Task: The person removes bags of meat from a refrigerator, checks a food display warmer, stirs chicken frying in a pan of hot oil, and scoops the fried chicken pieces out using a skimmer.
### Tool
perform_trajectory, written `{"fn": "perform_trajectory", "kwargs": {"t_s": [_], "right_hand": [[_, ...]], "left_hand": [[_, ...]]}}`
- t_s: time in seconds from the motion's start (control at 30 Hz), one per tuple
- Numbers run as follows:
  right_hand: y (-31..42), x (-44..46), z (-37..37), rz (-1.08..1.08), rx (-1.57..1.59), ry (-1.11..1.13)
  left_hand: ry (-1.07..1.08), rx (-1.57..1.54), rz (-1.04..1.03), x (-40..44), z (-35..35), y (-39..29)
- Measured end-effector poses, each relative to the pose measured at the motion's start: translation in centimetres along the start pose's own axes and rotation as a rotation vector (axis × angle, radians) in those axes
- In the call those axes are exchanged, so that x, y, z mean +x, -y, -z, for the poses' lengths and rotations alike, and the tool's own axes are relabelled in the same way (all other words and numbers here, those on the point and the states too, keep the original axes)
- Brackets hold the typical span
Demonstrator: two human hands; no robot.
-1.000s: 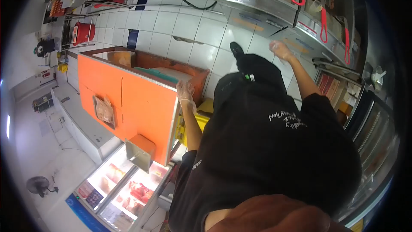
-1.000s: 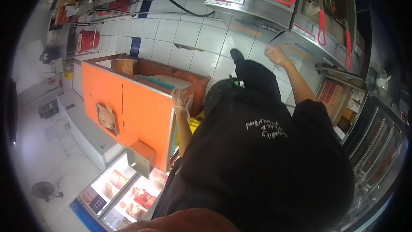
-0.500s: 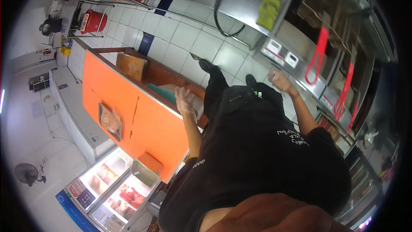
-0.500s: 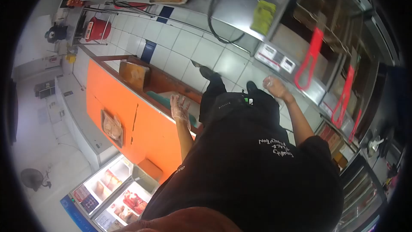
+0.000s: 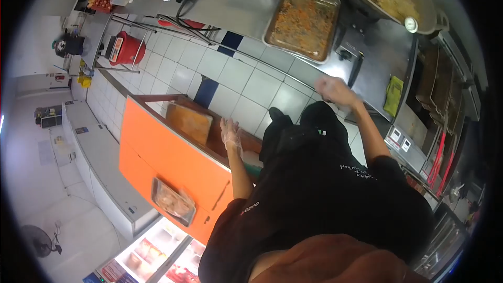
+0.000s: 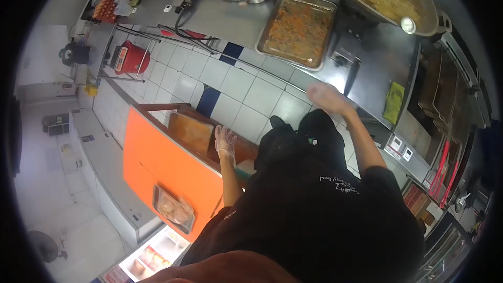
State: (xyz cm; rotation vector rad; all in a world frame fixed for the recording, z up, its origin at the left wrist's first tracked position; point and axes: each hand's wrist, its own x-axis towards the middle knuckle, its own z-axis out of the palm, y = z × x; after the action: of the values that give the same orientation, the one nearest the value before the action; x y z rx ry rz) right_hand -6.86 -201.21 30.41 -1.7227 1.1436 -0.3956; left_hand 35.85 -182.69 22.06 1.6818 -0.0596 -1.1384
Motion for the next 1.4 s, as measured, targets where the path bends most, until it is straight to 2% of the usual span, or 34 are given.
{"fn": "perform_trajectory", "kwargs": {"t_s": [0.07, 0.1, 0.13, 0.17, 0.2, 0.27, 0.33, 0.43, 0.5, 0.53, 0.6, 0.73, 0.83, 0.9, 0.93, 1.0, 1.1, 1.23, 1.3, 1.33, 1.4], "right_hand": [[8.9, 8.4, 0.8, 0.345, -0.099, -0.279], [12.6, 12.7, 1.4, 0.397, -0.095, -0.335], [17.7, 15.4, 2.5, 0.331, -0.065, -0.332], [17.8, 20.9, 2.0, 0.429, -0.192, -0.474], [19.7, 24.8, 2.9, 0.415, -0.355, -0.469], [24.6, 31.8, 3.5, 0.002, -0.555, -0.365], [27.2, 35.9, 4.4, -0.174, -0.688, -0.197], [21.5, 47.7, 1.8, -0.197, -0.779, -0.155], [18.6, 52.6, 0.8, -0.316, -0.894, -0.211], [19.2, 52.8, 1.4, -0.337, -0.89, -0.222], [21.8, 51.4, 2.6, -0.424, -1.009, -0.004], [22.9, 48.3, 3.8, -0.489, -1.02, -0.054], [23.1, 47.6, 5.1, -0.458, -0.959, -0.12], [20.4, 48.9, 3.7, -0.267, -1.117, -0.475], [20.9, 48.5, 3.5, -0.286, -1.116, -0.483], [23.1, 46.6, 4.1, -0.246, -0.807, -0.537], [28.2, 40.7, 4.7, -0.226, -0.675, -0.459], [27.2, 39.9, 5.8, -0.308, -0.562, -0.434], [24.5, 40.5, 6.2, -0.167, -0.382, -0.412], [24.3, 39.7, 6.2, -0.17, -0.383, -0.421], [24.0, 37.4, 6.4, 0.291, -0.167, -0.568]], "left_hand": [[0.011, 0.019, 0.006, 3.0, 0.6, -3.0], [0.031, 0.061, 0.003, 4.5, 0.8, -4.2], [0.059, 0.115, 0.002, 5.9, 1.2, -4.9], [0.063, 0.181, 0.001, 7.6, 2.1, -4.9], [0.073, 0.249, -0.004, 9.4, 3.3, -4.3], [0.042, 0.262, 0.045, 12.5, 5.6, -2.8], [-0.048, 0.283, 0.181, 10.8, 5.1, -4.5], [-0.116, 0.253, 0.3, 10.3, 6.7, -3.2], [-0.138, 0.219, 0.364, 10.5, 8.3, -0.5], [-0.143, 0.205, 0.402, 10.6, 8.9, 0.4], [-0.145, 0.211, 0.444, 11.3, 9.6, 0.9], [-0.121, 0.235, 0.447, 14.4, 10.0, -0.9], [-0.087, 0.245, 0.416, 18.1, 9.7, -3.7], [-0.065, 0.257, 0.381, 20.6, 9.7, -6.0], [-0.053, 0.259, 0.36, 22.0, 9.5, -7.2], [-0.037, 0.245, 0.307, 25.1, 8.6, -9.8], [0.01, 0.26, 0.232, 30.4, 7.2, -14.3], [0.121, 0.373, 0.179, 34.7, 5.7, -18.4], [0.151, 0.411, 0.155, 35.6, 5.3, -18.5], [0.159, 0.414, 0.152, 35.9, 5.2, -18.1], [0.209, 0.547, 0.228, 36.8, 4.9, -17.0]]}}
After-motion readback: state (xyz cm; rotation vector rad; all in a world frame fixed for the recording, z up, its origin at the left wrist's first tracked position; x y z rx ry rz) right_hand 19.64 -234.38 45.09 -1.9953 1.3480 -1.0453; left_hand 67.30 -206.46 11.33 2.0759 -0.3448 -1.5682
